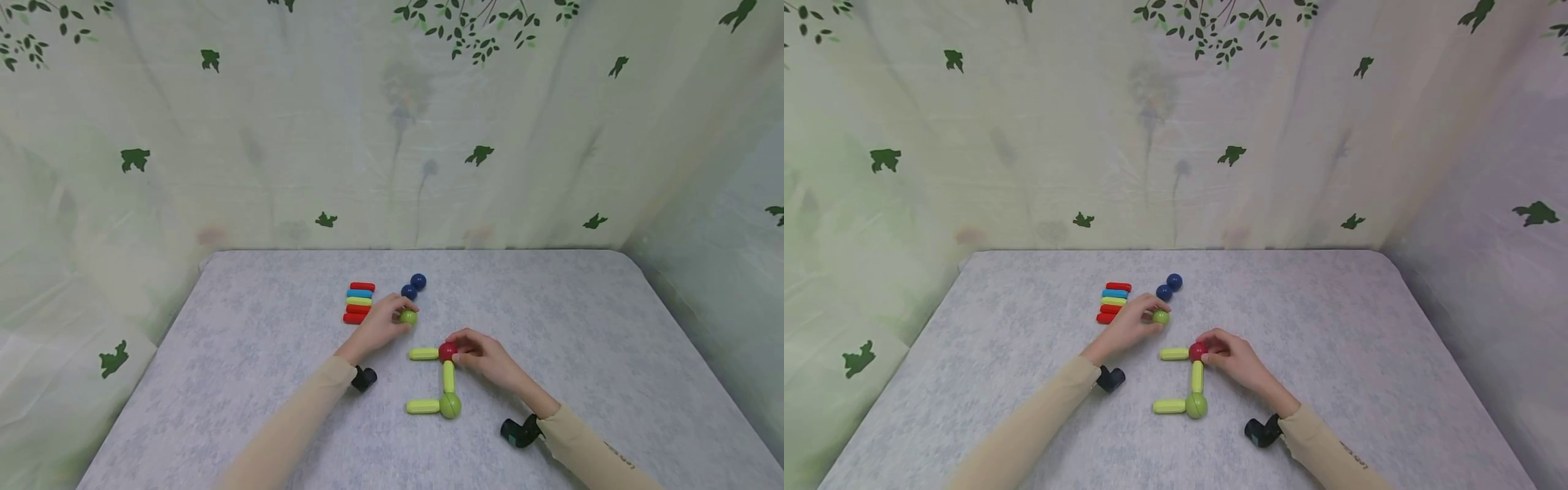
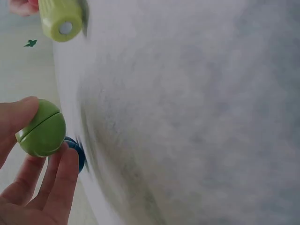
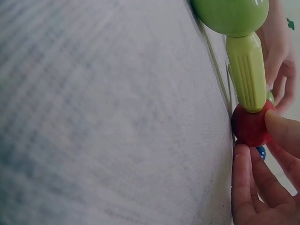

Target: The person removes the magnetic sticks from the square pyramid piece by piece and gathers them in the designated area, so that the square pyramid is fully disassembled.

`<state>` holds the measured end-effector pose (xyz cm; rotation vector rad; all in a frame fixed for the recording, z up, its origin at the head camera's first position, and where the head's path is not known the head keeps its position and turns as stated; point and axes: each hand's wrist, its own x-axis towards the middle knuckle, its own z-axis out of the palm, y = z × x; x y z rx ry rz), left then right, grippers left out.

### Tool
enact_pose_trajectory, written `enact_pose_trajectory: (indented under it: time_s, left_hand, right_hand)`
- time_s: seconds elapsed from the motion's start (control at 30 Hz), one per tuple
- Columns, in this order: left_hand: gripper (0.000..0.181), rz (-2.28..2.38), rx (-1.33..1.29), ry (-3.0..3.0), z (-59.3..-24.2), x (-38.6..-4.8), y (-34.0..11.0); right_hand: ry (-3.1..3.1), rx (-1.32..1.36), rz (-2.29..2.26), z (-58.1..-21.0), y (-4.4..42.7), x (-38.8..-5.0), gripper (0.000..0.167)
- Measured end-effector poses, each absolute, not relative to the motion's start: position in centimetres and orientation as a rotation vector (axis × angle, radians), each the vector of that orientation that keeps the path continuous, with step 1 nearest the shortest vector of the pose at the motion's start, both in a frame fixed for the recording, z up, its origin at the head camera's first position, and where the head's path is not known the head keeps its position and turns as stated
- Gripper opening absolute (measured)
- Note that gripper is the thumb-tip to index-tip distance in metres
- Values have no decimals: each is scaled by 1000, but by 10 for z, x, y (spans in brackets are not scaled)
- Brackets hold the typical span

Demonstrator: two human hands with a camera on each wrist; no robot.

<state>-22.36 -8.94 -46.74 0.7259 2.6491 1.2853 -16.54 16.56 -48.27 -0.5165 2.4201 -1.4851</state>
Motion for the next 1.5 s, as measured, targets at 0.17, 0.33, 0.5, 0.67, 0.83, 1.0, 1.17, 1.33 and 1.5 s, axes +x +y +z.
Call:
enact_pose_trajectory:
  time_s: [0.17, 0.33, 0.5, 0.67, 0.83, 1.0, 1.17, 1.33, 1.5]
  left_hand:
    - [28, 1231, 759, 2714, -470, -235, -82]
    - [28, 1200, 771, 2765, -468, -243, -76]
    - [28, 1218, 778, 2775, -467, -249, -72]
    - [29, 1206, 758, 2792, -469, -254, -69]
    - [27, 1161, 708, 2836, -470, -257, -65]
    - [26, 1114, 668, 2874, -469, -260, -62]
    - [28, 1112, 663, 2873, -470, -261, -63]
    - [27, 1225, 664, 2826, -469, -256, -69]
    - [25, 1363, 680, 2723, -463, -247, -80]
  right_hand:
    - [2414, -511, -1489, -482, 165, -165, 26]
    - [2415, -518, -1485, -482, 165, -165, 26]
    - [2421, -512, -1482, -482, 164, -166, 26]
    - [2423, -525, -1491, -482, 165, -166, 25]
    - [2408, -514, -1506, -483, 165, -166, 26]
    - [2397, -515, -1516, -483, 165, -166, 26]
    - [2394, -500, -1512, -483, 165, -166, 26]
    - [2396, -499, -1511, -482, 165, -166, 26]
    - [2387, -499, -1507, -482, 166, -166, 26]
